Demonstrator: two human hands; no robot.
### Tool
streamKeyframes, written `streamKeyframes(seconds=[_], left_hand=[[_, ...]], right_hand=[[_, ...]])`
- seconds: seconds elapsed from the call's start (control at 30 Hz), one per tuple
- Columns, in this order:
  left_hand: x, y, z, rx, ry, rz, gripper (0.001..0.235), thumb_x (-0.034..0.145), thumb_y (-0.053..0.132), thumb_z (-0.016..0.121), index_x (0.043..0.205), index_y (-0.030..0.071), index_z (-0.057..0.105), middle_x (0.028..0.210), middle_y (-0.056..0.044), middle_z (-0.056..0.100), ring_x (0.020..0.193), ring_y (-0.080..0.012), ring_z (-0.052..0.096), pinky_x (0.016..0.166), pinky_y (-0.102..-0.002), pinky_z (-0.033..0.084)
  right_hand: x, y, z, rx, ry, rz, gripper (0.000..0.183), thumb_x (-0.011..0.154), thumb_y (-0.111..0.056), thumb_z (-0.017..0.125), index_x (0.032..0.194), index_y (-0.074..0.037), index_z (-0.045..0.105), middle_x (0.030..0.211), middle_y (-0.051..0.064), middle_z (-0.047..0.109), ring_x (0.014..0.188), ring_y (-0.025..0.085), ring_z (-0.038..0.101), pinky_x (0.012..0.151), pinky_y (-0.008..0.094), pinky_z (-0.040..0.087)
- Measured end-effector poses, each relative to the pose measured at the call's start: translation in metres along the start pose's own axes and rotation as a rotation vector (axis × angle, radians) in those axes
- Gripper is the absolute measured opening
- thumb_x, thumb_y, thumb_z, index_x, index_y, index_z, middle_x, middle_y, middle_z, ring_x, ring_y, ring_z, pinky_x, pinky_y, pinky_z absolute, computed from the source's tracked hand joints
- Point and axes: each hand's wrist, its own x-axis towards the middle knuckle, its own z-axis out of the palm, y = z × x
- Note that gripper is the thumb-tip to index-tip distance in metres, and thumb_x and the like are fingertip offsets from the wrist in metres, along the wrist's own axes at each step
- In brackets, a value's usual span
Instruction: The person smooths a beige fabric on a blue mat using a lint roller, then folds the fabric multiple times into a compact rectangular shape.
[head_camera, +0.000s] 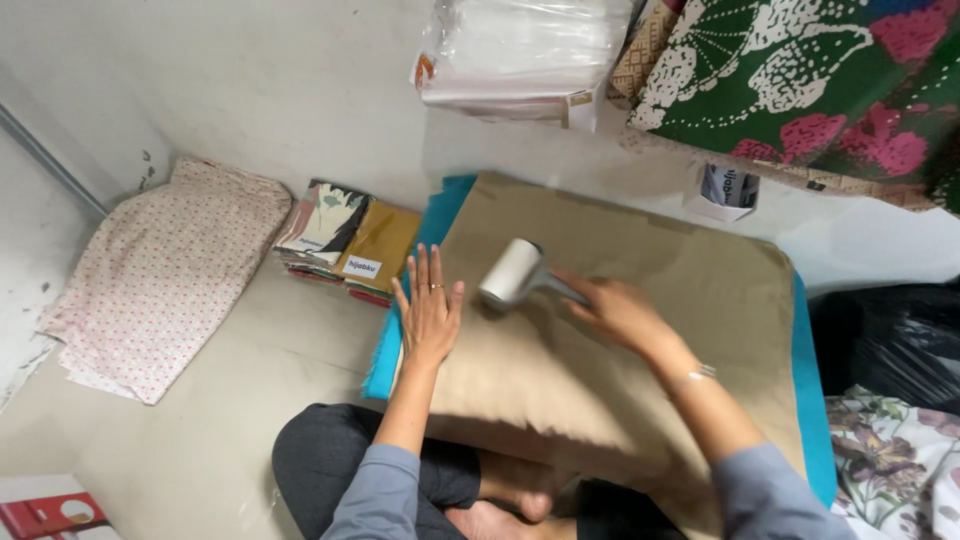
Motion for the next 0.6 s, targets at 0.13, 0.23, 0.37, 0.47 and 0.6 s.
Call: streamKeyframes(seconds=[0.13,0.23,0.37,0.47,0.6], left_hand=[[-0.005,0.008,-0.011,-0.106,0.056,0.074,0.069,0.110,0.042,0.032,0.165,0.005,0.012,0.169,-0.024,0.017,0.152,-0.0451,0.025,0.120,-0.066,0.022],[-0.005,0.007,-0.014,-0.175,0.011,0.100,0.073,0.109,0.043,0.031,0.165,0.004,0.005,0.169,-0.026,0.015,0.150,-0.0482,0.026,0.121,-0.060,0.026],[-0.002,0.006,-0.011,-0.007,-0.127,0.069,0.069,0.110,0.049,0.023,0.165,0.009,0.014,0.164,-0.020,0.031,0.150,-0.0429,0.031,0.122,-0.058,0.024],[0.000,0.007,-0.003,0.148,-0.192,0.052,0.063,0.109,0.052,0.023,0.164,0.021,0.023,0.164,-0.010,0.037,0.151,-0.0372,0.031,0.122,-0.058,0.023],[-0.002,0.010,-0.001,0.288,-0.180,0.072,0.061,0.106,0.056,0.035,0.159,0.027,0.039,0.165,-0.004,0.036,0.152,-0.0345,0.030,0.121,-0.058,0.024]], right_hand=[[0.062,-0.022,0.052,-0.082,0.105,-0.046,0.047,0.097,-0.044,0.056,0.142,-0.032,0.060,0.102,0.018,0.077,0.089,0.043,0.076,0.072,0.055,0.060],[0.058,-0.038,0.058,-0.111,0.052,0.055,0.047,0.097,-0.048,0.050,0.143,-0.036,0.055,0.091,0.017,0.076,0.086,0.042,0.077,0.073,0.055,0.061],[-0.012,-0.068,0.035,-0.326,-0.043,0.153,0.054,0.097,-0.044,0.048,0.149,-0.035,0.045,0.081,0.017,0.075,0.080,0.040,0.078,0.069,0.053,0.062],[-0.035,-0.084,0.029,-0.361,-0.071,0.223,0.055,0.100,-0.037,0.043,0.154,-0.028,0.039,0.079,0.019,0.073,0.077,0.040,0.078,0.067,0.052,0.063],[0.020,-0.084,0.040,-0.315,-0.055,0.250,0.060,0.101,-0.019,0.041,0.159,-0.010,0.032,0.091,0.023,0.076,0.087,0.040,0.078,0.073,0.054,0.062]])
